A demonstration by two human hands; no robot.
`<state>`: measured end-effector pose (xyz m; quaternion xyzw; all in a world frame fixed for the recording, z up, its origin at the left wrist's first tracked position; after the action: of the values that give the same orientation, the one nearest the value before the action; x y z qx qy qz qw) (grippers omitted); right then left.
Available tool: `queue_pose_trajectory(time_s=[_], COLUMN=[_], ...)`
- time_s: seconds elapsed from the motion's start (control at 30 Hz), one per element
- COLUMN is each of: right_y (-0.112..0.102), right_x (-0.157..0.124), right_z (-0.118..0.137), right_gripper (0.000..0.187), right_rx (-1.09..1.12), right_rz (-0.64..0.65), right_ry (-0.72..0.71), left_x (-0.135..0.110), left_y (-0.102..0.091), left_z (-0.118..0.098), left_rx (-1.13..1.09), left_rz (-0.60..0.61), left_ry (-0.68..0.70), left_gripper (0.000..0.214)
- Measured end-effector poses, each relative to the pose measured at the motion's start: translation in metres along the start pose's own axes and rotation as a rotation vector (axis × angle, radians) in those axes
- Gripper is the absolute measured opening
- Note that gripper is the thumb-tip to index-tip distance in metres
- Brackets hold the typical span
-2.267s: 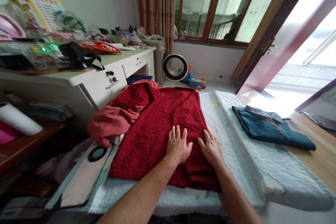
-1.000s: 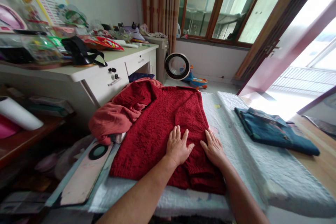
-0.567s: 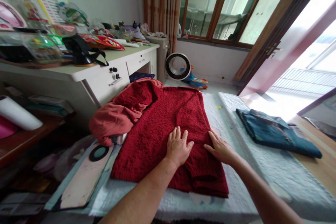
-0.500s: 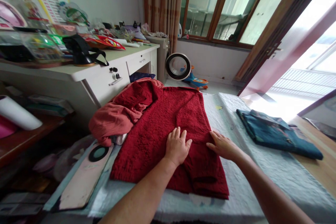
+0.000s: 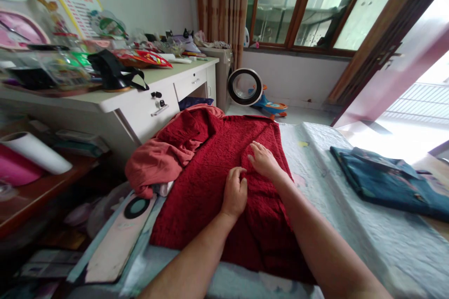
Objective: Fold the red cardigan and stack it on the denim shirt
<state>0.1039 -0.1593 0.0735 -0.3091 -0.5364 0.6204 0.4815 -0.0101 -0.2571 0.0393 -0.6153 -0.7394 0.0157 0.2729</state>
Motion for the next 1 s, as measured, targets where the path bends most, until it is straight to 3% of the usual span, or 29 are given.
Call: queue_pose_trajectory(time_s=[0.1, 0.2, 0.5, 0.67, 0.77, 0.83, 0.93, 1.0], right_y=[0.029, 0.044, 0.048, 0.048, 0.046, 0.044, 0.038, 0.033], right_x=[-0.005, -0.010, -0.009, -0.009, -0.009, -0.009, -0.009, -0.009], right_z=[-0.006, -0.009, -0.014, -0.015, -0.015, -0.015, -0.013, -0.012], right_gripper=[0.048, 0.049, 0.049, 0.048, 0.046, 0.043, 0.037, 0.034], right_rx=[-0.006, -0.010, 0.036, 0.065, 0.081, 0.100, 0.155, 0.195], right_rz=[0.032, 0.038, 0.035, 0.015, -0.016, -0.055, -0.172, -0.261], right_ry=[0.056, 0.062, 0.056, 0.046, 0.036, 0.019, -0.038, -0.086], left_x=[0.001, 0.001, -0.001, 0.005, 0.010, 0.017, 0.036, 0.054], left_y=[0.000, 0.003, 0.007, 0.009, 0.008, 0.005, -0.013, -0.034], left_z=[0.002, 0.002, 0.002, 0.010, 0.015, 0.015, 0.011, 0.010], left_rx=[-0.066, -0.057, -0.003, -0.055, -0.053, -0.012, 0.172, 0.399], left_rz=[-0.039, -0.024, 0.024, 0.093, 0.204, 0.295, 0.329, 0.234], left_ry=[0.030, 0.041, 0.013, -0.160, -0.336, -0.380, -0.262, -0.143], left_gripper=[0.029, 0.028, 0.030, 0.031, 0.035, 0.038, 0.039, 0.037])
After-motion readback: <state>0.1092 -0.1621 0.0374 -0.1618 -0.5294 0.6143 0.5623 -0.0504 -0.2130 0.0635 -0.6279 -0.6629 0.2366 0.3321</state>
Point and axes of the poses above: each hand's wrist, its own x-axis towards the middle knuckle, its own y-axis out of the palm, z = x × y, the point moved 6 cm from there along x, towards the middle knuckle, and after that the axes turned 3 degrees about z, right-handed, at the moved point
